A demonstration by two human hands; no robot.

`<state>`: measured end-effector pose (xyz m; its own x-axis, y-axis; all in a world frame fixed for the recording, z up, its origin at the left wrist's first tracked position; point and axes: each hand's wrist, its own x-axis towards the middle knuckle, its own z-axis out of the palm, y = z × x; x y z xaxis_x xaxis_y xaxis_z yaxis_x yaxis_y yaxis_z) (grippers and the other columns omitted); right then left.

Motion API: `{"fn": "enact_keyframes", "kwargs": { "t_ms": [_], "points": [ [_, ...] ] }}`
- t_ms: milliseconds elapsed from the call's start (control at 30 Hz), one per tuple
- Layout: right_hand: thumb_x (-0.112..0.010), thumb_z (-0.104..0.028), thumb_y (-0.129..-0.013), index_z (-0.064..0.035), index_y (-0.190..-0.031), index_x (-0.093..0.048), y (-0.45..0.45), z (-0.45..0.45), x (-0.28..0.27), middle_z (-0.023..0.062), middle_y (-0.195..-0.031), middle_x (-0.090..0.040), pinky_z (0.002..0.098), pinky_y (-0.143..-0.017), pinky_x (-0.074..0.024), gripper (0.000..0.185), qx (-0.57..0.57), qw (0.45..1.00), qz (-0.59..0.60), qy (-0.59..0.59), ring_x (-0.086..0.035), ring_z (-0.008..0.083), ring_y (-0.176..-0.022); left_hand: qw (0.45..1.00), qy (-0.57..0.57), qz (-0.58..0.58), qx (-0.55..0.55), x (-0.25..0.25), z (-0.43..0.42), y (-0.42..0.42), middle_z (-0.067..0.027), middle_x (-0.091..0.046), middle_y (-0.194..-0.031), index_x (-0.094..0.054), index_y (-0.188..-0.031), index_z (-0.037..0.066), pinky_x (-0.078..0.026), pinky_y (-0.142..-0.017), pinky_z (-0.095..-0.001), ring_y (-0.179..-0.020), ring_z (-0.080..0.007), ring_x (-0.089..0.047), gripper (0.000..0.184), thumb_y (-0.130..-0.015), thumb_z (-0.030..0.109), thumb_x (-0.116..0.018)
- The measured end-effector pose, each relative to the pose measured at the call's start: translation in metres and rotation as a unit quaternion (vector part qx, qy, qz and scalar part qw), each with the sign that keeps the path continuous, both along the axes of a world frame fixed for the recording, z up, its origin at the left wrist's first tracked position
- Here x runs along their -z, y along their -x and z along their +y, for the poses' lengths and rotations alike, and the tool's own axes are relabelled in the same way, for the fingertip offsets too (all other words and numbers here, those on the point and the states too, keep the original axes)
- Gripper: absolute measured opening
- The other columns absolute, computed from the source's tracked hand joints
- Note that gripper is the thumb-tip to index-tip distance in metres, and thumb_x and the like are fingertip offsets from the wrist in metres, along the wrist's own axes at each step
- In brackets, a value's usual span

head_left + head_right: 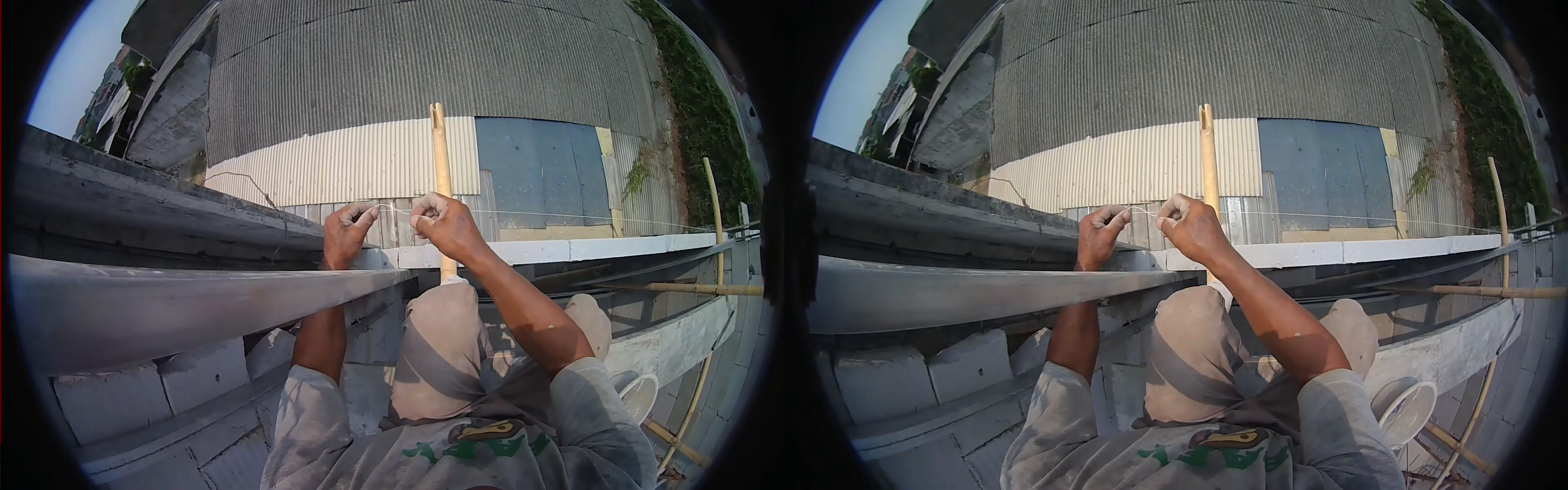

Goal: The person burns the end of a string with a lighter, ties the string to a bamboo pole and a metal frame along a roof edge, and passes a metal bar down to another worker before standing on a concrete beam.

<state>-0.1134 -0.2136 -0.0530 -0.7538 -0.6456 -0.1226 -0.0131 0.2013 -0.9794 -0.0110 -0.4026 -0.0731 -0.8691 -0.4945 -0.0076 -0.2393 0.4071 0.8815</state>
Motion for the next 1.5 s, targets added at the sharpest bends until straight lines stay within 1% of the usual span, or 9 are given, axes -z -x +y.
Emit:
{"fn": "enact_keyframes", "kwargs": {
  "t_ms": [133, 233, 467, 567, 767, 1100, 1300, 1400, 1500],
  "points": [
    [-0.058, -0.006, -0.081, 0.0029, -0.087, -0.061, -0.021, 0.002, 0.019, 0.0100, -0.073, -0.065, 0.0258, -0.057, -0.0515, 0.011, 0.083, 0.985, -0.137, 0.061, -0.062, 0.0119, -0.062, 0.999, -0.042, 0.013, 0.026, -0.006, 0.000, 0.005, -0.0045, -0.063, -0.071, -0.066, -0.086, -0.003, -0.045, -0.062, -0.0255, -0.067, -0.0094, -0.055, 0.023, -0.083, 0.019, -0.065],
    [-0.057, -0.006, -0.084, 0.0041, -0.093, -0.061, -0.022, -0.002, 0.030, 0.0075, -0.074, -0.063, 0.0245, -0.058, -0.0512, 0.014, 0.029, 0.993, -0.114, -0.003, -0.062, 0.0118, -0.064, 0.999, -0.034, 0.001, 0.034, -0.010, -0.002, 0.006, -0.0047, -0.062, -0.070, -0.066, -0.086, -0.003, -0.044, -0.061, -0.0250, -0.065, -0.0090, -0.054, 0.020, -0.083, 0.017, -0.065],
    [-0.064, -0.016, -0.081, -0.0021, -0.089, -0.066, -0.016, -0.010, 0.024, 0.0120, -0.073, -0.066, 0.0316, -0.059, -0.0502, 0.016, -0.019, 0.982, 0.091, -0.166, -0.065, 0.0186, -0.063, 0.998, 0.042, 0.030, 0.043, -0.021, 0.002, 0.006, -0.0080, -0.062, -0.069, -0.066, -0.085, -0.002, -0.045, -0.060, -0.0275, -0.064, -0.0120, -0.055, 0.019, -0.082, 0.017, -0.065],
    [-0.065, -0.019, -0.081, -0.0031, -0.087, -0.066, -0.018, -0.003, 0.018, 0.0141, -0.076, -0.066, 0.0347, -0.062, -0.0502, 0.017, 0.027, 0.969, 0.210, -0.126, -0.066, 0.0254, -0.067, 0.998, 0.043, 0.038, 0.040, -0.027, 0.005, 0.006, -0.0096, -0.064, -0.072, -0.066, -0.085, -0.002, -0.046, -0.062, -0.0287, -0.066, -0.0146, -0.059, 0.019, -0.082, 0.017, -0.065],
    [-0.065, -0.019, -0.080, -0.0059, -0.084, -0.063, -0.016, 0.005, -0.027, 0.0144, -0.079, -0.065, 0.0396, -0.066, -0.0499, 0.014, 0.039, 0.968, 0.247, 0.003, -0.063, 0.0318, -0.075, 0.990, 0.093, 0.055, 0.089, -0.039, 0.006, 0.007, -0.0102, -0.066, -0.076, -0.067, -0.085, -0.001, -0.047, -0.063, -0.0289, -0.069, -0.0161, -0.062, 0.018, -0.082, 0.017, -0.065],
    [-0.062, -0.021, -0.080, -0.0060, -0.079, -0.064, -0.004, -0.028, -0.045, 0.0141, -0.072, -0.063, 0.0435, -0.066, -0.0494, 0.015, -0.026, 0.902, 0.411, -0.128, -0.062, 0.0328, -0.071, 0.990, 0.084, 0.080, 0.083, -0.055, 0.012, 0.002, -0.0093, -0.065, -0.073, -0.067, -0.085, -0.001, -0.046, -0.062, -0.0286, -0.066, -0.0157, -0.060, 0.015, -0.081, 0.013, -0.066],
    [-0.057, -0.010, -0.069, 0.0032, -0.069, -0.064, -0.019, -0.031, -0.033, 0.0248, -0.072, -0.063, 0.0470, -0.066, -0.0521, 0.015, 0.013, 0.934, 0.272, -0.231, -0.064, 0.0393, -0.067, 0.991, 0.077, 0.084, 0.067, -0.063, 0.017, -0.001, -0.0085, -0.064, -0.072, -0.067, -0.083, -0.001, -0.045, -0.061, -0.0284, -0.066, -0.0133, -0.059, 0.014, -0.081, 0.013, -0.065],
    [-0.059, -0.009, -0.078, 0.0010, -0.077, -0.063, -0.019, -0.039, -0.021, 0.0123, -0.066, -0.064, 0.0338, -0.058, -0.0538, 0.011, 0.089, 0.976, 0.009, -0.201, -0.066, 0.0216, -0.063, 0.992, 0.073, 0.070, 0.073, -0.057, 0.014, -0.006, -0.0078, -0.064, -0.073, -0.067, -0.083, 0.000, -0.045, -0.062, -0.0274, -0.066, -0.0126, -0.059, 0.015, -0.081, 0.014, -0.064],
    [-0.057, -0.008, -0.081, 0.0019, -0.083, -0.062, -0.041, -0.046, -0.014, 0.0097, -0.073, -0.066, 0.0307, -0.051, -0.0523, 0.012, 0.224, 0.937, -0.261, 0.054, -0.065, 0.0180, -0.061, 0.992, 0.075, 0.067, 0.077, -0.053, 0.011, -0.005, -0.0075, -0.064, -0.073, -0.067, -0.085, 0.000, -0.045, -0.062, -0.0270, -0.067, -0.0120, -0.058, 0.017, -0.082, 0.016, -0.064]
  ]
}}
